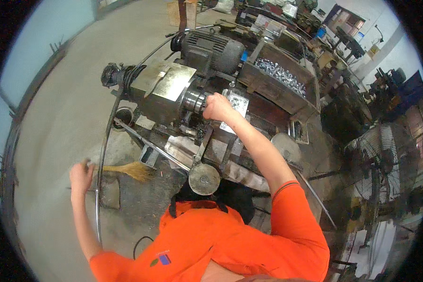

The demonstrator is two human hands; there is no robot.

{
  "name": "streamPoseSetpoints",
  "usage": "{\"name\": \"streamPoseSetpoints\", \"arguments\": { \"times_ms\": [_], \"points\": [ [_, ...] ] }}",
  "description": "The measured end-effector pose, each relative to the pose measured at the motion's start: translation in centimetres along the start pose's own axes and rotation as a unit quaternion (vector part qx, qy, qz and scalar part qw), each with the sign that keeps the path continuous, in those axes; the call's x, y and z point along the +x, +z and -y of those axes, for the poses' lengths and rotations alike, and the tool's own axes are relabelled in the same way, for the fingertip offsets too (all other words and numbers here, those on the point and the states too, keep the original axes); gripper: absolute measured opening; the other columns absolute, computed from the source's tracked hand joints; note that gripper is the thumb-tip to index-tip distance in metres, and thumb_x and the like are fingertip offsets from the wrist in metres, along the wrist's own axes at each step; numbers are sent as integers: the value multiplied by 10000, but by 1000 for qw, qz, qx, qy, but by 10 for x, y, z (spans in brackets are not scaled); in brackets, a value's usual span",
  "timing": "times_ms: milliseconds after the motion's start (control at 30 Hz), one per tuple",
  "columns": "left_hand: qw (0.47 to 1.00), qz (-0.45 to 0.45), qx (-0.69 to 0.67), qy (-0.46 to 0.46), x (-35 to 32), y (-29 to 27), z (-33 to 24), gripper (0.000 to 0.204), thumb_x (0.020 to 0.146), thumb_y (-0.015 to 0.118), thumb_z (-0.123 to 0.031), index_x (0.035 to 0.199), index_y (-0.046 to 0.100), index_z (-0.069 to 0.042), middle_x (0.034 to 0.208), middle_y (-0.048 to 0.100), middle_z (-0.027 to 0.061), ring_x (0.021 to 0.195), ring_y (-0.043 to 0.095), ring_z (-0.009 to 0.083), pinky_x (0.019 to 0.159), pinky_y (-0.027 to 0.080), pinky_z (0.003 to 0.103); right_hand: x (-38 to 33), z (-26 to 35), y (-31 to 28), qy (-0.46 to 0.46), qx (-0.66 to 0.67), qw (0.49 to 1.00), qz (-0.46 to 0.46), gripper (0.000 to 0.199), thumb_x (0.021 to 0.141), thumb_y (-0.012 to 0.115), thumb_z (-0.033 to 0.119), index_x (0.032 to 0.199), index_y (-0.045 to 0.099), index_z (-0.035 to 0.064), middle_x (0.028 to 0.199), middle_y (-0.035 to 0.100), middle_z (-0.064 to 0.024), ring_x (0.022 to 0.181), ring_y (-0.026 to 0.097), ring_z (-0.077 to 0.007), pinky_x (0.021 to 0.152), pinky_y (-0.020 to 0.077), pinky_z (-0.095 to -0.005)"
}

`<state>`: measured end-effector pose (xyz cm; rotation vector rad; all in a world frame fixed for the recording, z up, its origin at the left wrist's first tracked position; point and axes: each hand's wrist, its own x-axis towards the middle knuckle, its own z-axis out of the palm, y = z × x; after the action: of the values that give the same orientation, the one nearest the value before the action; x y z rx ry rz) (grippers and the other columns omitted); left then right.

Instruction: The person operates a metalworking machine, repeatedly inserting small metal parts into the machine, actuating a lever to process them, and then removing the finished parts. The processed parts are placed into a perforated metal tray on the floor.

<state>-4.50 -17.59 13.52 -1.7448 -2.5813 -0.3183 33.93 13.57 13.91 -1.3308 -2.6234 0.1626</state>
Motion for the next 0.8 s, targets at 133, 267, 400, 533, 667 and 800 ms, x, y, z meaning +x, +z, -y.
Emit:
{"name": "streamPoseSetpoints", "arguments": {
  "times_ms": [133,267,400,533,667,800],
  "points": [
    [983,79,-121,-110,-38,30,17,274,820,581,-251,921,596,4,668,605,177,641,589,346,593,456,412,15,-11,21,16,131,991,17,212,568,592,160,689,654,-2,694,623,-190,688,630,-310,656,511,-344],
    [967,15,-183,-175,-47,56,-10,321,786,640,-280,798,545,26,647,585,196,626,567,373,578,451,423,18,-5,2,-1,201,979,15,130,594,608,125,644,629,7,591,591,-138,572,610,-225,556,478,-297],
    [991,-12,-74,-110,-24,77,3,296,773,648,-279,780,546,-2,657,589,197,659,575,398,609,462,443,32,-31,27,-65,228,969,-72,160,614,600,155,634,627,-2,608,599,-150,574,590,-238,580,466,-325],
    [993,2,62,-101,-11,81,27,243,765,633,-236,787,543,-11,660,595,187,662,590,376,613,472,449,34,-24,12,58,366,929,12,225,618,595,191,645,617,-32,570,573,-109,576,595,-193,577,463,-320],
    [971,-51,219,-87,43,81,162,125,751,599,-154,760,530,-50,650,594,151,598,602,316,537,478,403,31,-13,6,121,438,891,24,229,633,594,177,592,541,-42,538,528,-64,540,583,-136,528,459,-290],
    [965,-90,248,-14,76,79,194,57,736,565,-93,745,532,-47,653,597,145,594,601,316,544,484,412,31,-11,1,150,404,902,14,225,645,599,186,649,597,-39,579,575,-79,509,584,-137,507,465,-267]
  ]
}}
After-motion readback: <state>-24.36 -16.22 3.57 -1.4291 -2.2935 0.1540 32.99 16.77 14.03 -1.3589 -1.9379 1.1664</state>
